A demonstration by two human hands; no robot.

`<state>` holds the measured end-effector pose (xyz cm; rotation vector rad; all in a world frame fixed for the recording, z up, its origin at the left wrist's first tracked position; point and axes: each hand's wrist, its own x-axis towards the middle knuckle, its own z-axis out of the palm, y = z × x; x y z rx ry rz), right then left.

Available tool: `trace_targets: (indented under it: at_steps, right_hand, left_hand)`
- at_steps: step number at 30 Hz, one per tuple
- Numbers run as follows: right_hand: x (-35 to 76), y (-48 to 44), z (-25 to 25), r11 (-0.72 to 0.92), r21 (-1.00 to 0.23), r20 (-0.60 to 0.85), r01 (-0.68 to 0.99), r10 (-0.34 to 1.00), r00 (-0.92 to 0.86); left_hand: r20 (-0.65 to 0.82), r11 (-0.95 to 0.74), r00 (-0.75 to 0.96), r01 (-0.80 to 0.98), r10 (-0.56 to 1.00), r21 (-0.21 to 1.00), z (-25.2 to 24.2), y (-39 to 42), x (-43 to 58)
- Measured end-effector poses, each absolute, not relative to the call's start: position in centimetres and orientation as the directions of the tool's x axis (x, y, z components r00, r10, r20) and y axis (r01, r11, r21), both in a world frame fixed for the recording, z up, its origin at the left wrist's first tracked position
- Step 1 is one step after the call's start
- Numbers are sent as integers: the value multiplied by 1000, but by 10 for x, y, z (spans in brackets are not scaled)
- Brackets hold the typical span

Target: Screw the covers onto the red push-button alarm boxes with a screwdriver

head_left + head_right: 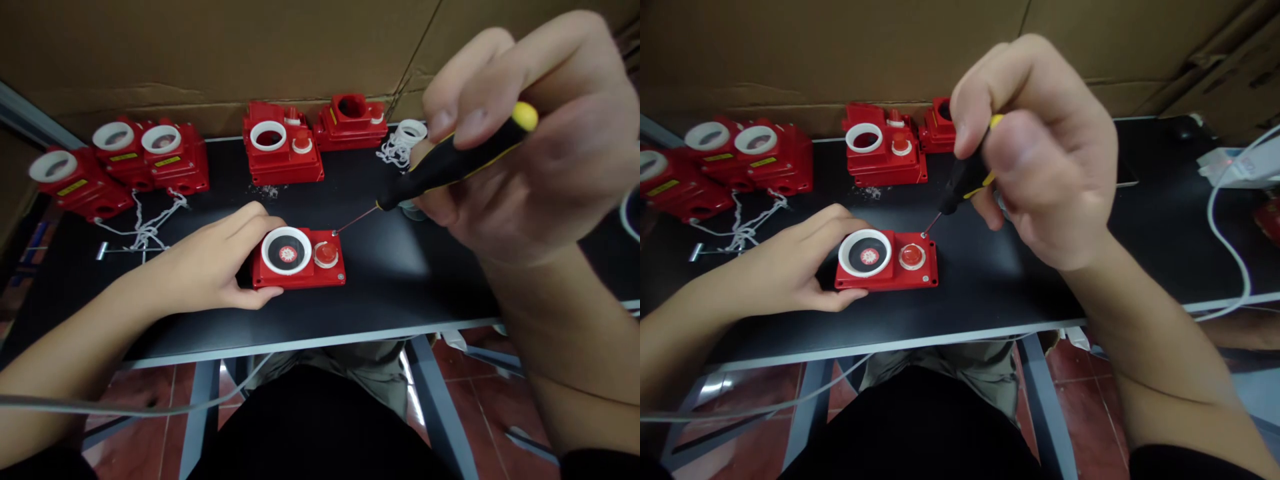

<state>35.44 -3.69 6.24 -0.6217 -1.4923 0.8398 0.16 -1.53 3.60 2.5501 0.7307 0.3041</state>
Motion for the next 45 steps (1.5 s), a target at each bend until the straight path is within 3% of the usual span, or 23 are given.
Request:
trace_targets:
  at_steps: [4,9,12,17,24,38,45]
  right_hand:
    - [353,-39,62,733,-679,733,-28,676,-69]
    - [351,-38,67,625,-757,652,-191,746,-140]
    - [349,-37,65,548,-768,630,-331,738,-241]
    - [351,-29,54,501,-749,635,-433,729,-255]
    - [353,-33,59,713,-696,717,-84,685,-130]
    - [341,-33,58,598,-701,683,-388,719,-126]
    - [347,-38,65,675,-728,686,-123,716,-131]
  left_hand:
    - [61,-732,821,469,567,494,41,-16,4]
    - [78,-760,833,456,548,463,40,-16,4]
    - [50,-742,824,480,565,469,42,-16,6]
    - [26,-729,818,498,575,469,46,-14,9]
    - [63,-746,820,483,569,459,44,-14,6]
    - [72,-752,823,474,563,458,42,-15,-2]
    - [53,-751,824,486,564,447,45,-16,-1]
